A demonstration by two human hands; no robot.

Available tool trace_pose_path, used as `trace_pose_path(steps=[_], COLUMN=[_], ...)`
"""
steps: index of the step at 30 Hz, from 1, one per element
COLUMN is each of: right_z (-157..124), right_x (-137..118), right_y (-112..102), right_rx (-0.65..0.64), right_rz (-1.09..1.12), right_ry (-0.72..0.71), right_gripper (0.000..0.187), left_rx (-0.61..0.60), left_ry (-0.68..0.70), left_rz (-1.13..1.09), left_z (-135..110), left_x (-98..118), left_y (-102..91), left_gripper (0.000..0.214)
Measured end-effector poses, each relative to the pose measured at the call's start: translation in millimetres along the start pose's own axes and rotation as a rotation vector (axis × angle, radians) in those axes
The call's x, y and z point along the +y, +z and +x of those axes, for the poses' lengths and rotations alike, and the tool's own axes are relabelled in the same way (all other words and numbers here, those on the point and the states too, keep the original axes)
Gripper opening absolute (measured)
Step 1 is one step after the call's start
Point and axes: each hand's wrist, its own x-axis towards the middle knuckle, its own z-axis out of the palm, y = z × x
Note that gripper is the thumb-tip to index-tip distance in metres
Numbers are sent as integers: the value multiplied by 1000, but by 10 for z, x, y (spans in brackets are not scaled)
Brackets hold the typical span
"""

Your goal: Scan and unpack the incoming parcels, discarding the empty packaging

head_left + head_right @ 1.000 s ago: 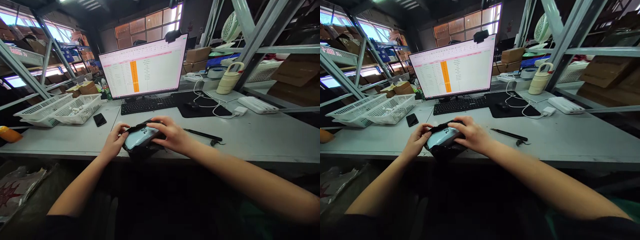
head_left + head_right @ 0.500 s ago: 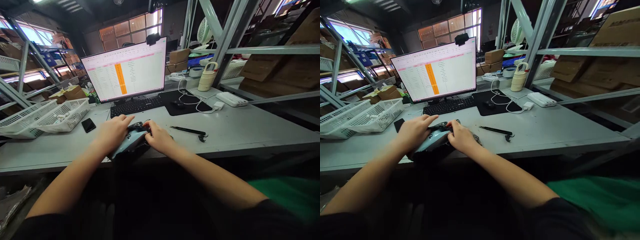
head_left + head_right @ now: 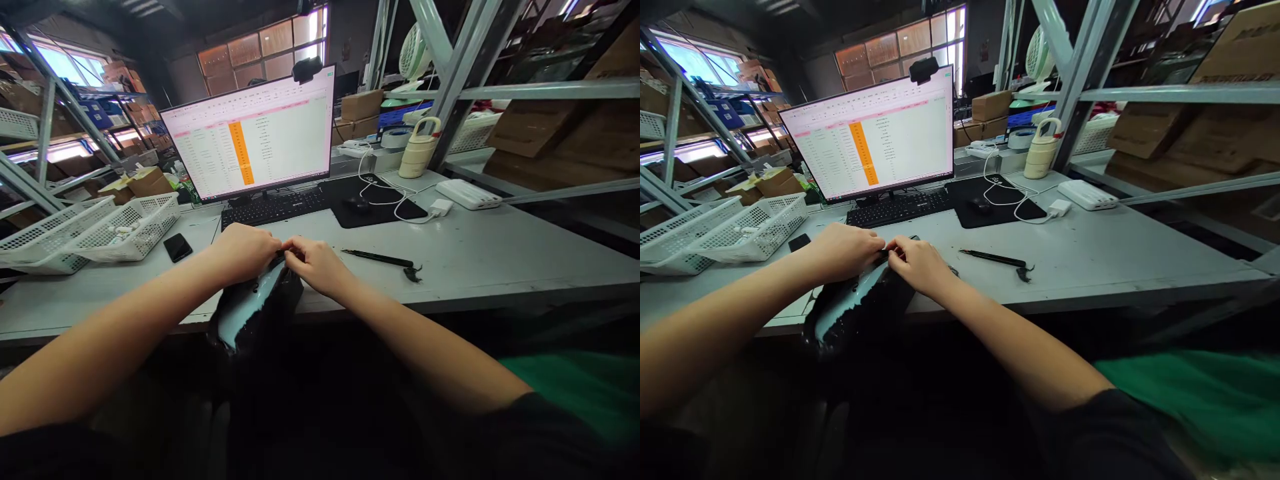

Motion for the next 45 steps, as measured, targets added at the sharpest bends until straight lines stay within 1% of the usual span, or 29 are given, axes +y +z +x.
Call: trace_pose_path(steps=[1,2,4,6,7,9,12,14,17,20,22,23,25,27,28,30,31,33,35,38,40,42,45], right_z=[18,37,66,66,52,3,-92,-155,-252,-328,-335,-321,-264,-192,-161,-129,-131,-172,-242,-335,-359,-351,-299], right_x=[-18,-42,-119,-238,-309,-453,-605,-635,-603,-550,-512,-481,-365,-145,5,362,549,886,1128,1322,1402,1480,1573], right_y=[-38,-87,-206,-332,-388,-482,-567,-585,-545,-443,-384,-373,-409,-520,-591,-727,-777,-831,-840,-850,-874,-900,-911], right_rx=[-34,-92,-277,-483,-561,-634,-632,-618,-620,-593,-543,-512,-459,-395,-345,-231,-202,-259,-331,-315,-319,-353,-394], right_rz=[-10,-38,-129,-232,-270,-300,-184,-56,74,60,-18,-73,-187,-264,-303,-426,-518,-697,-828,-943,-954,-928,-866], right_ry=[4,3,-37,-122,-173,-266,-380,-409,-416,-441,-466,-472,-445,-337,-259,-74,20,181,288,405,472,494,438], right_gripper=[15,16,21,22,23,25,30,33,36,37,36,36,36,33,32,42,48,58,60,55,50,45,38], left_rx=[-6,-8,0,24,41,87,205,265,267,257,271,297,381,462,491,522,537,587,626,619,597,577,564], left_ry=[-15,-28,-26,20,55,138,228,243,232,183,147,113,-3,-124,-153,-137,-113,-74,-73,-157,-184,-161,-113], left_rz=[-9,-21,-50,-75,-81,-93,-148,-229,-384,-479,-465,-423,-280,-110,-39,66,106,185,254,282,257,237,194], left_z=[-23,-57,-153,-278,-347,-485,-664,-755,-853,-912,-942,-961,-1014,-1086,-1123,-1185,-1208,-1233,-1239,-1211,-1169,-1118,-1054], left_x=[13,33,90,156,183,210,185,158,152,158,113,66,-78,-262,-354,-516,-581,-679,-747,-795,-783,-744,-669], left_y=[-5,-12,-39,-93,-128,-202,-272,-269,-198,-83,12,67,193,333,400,509,543,566,539,473,446,439,448], left_gripper=[24,23,21,19,17,17,24,28,32,35,35,34,30,26,23,20,21,23,26,31,32,34,37])
